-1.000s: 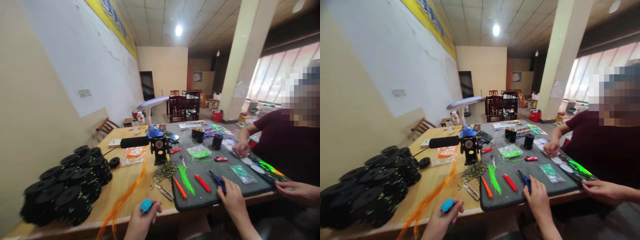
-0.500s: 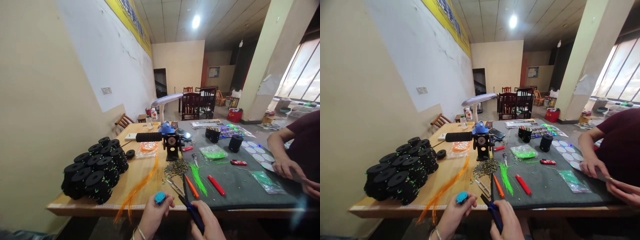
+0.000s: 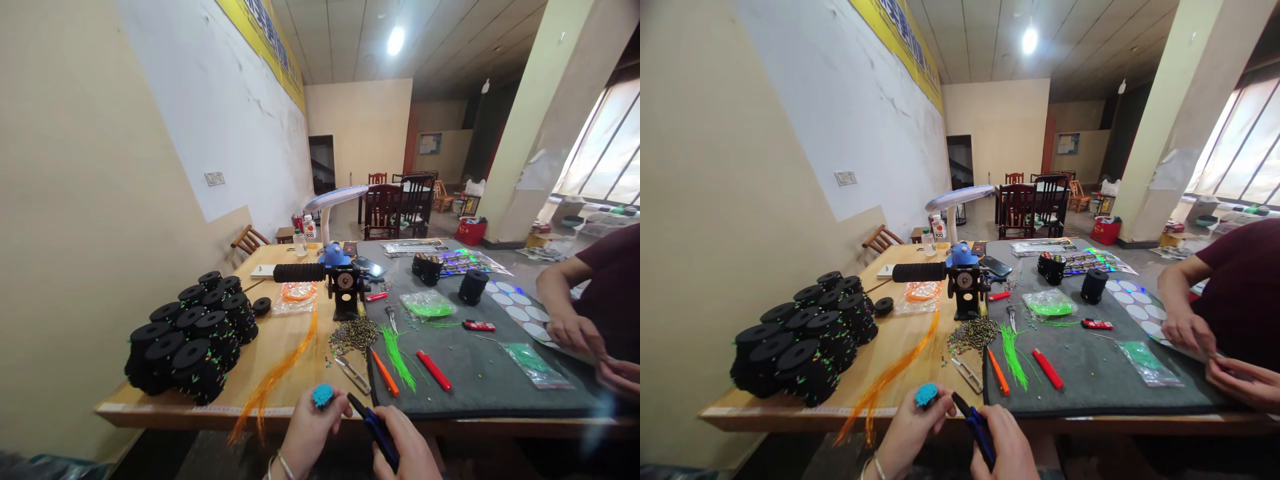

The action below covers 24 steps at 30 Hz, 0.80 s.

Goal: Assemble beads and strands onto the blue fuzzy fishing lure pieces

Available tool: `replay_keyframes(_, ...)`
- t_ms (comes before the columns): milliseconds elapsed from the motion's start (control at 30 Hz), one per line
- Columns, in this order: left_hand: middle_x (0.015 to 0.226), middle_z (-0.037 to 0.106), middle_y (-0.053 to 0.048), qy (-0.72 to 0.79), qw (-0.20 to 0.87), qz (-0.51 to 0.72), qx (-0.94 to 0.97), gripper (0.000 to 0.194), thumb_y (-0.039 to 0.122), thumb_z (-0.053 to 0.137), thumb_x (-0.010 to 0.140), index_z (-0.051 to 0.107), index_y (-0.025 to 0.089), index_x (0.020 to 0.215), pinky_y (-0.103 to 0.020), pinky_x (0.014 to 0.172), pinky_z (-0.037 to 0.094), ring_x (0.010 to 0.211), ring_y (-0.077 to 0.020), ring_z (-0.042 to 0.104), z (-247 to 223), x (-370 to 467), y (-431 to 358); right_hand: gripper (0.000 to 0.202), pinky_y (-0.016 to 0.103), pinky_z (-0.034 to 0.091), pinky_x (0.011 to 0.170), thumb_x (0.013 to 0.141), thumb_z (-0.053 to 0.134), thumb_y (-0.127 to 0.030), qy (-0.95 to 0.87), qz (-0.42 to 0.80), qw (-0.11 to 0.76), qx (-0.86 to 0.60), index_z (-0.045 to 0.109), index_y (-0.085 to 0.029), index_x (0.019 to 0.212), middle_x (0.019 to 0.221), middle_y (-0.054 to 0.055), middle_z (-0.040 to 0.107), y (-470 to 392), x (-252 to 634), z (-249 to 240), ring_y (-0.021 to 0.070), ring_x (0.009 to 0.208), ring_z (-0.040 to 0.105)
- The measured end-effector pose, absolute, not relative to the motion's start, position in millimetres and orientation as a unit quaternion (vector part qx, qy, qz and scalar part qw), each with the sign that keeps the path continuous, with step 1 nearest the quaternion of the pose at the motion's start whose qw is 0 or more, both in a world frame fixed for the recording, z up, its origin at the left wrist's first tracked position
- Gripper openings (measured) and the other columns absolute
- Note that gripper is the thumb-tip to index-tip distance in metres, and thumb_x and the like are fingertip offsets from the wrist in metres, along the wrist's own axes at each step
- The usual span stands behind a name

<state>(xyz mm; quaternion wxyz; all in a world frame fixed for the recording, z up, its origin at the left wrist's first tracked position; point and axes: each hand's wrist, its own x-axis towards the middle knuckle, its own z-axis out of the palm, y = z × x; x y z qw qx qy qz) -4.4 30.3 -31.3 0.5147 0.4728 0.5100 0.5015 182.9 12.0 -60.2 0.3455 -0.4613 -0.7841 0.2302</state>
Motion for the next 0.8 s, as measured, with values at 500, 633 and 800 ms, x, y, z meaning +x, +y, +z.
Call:
replay_keyframes(500, 0.056, 0.066, -0.003, 0.508, 0.543, 0.478, 0.467, 0.055, 0.060, 0.077, 0.058, 0.069, 0.010, 0.081, -0.022, 0.047, 0.035, 0.045, -0.0093, 0.047, -28.1, -0.5, 28.3, 0.021, 0.022, 0.041, 0.062, 0.074, 0.056, -0.035, -0.611, 0.446, 0.415, -0.505, 0.061, -0.018, 0.085, 0.064, -0.005, 0.049, 9.7, 182.1, -65.3, 0.0128, 0.061, 0.046)
replay_keyframes(633, 0.056, 0.065, -0.002, 0.512, 0.539, 0.470, 0.476, 0.050, 0.059, 0.076, 0.060, 0.068, 0.012, 0.076, -0.023, 0.048, 0.035, 0.048, -0.0104, 0.046, -38.3, -1.5, 26.5, 0.026, 0.022, 0.039, 0.060, 0.069, 0.064, -0.042, -0.535, 0.511, 0.462, -0.490, 0.062, -0.017, 0.079, 0.065, -0.004, 0.048, 11.4, 177.7, -70.5, 0.0117, 0.061, 0.043)
replay_keyframes(800, 0.060, 0.065, -0.002, 0.509, 0.505, 0.496, 0.490, 0.044, 0.057, 0.074, 0.063, 0.069, 0.015, 0.076, -0.026, 0.053, 0.043, 0.054, -0.0150, 0.053, -52.9, 0.0, 22.3, 0.035, 0.015, 0.019, 0.040, 0.064, 0.070, -0.045, -0.388, 0.657, 0.449, -0.465, 0.059, -0.017, 0.081, 0.051, -0.009, 0.036, 13.6, 169.4, -76.3, 0.0045, 0.044, 0.029)
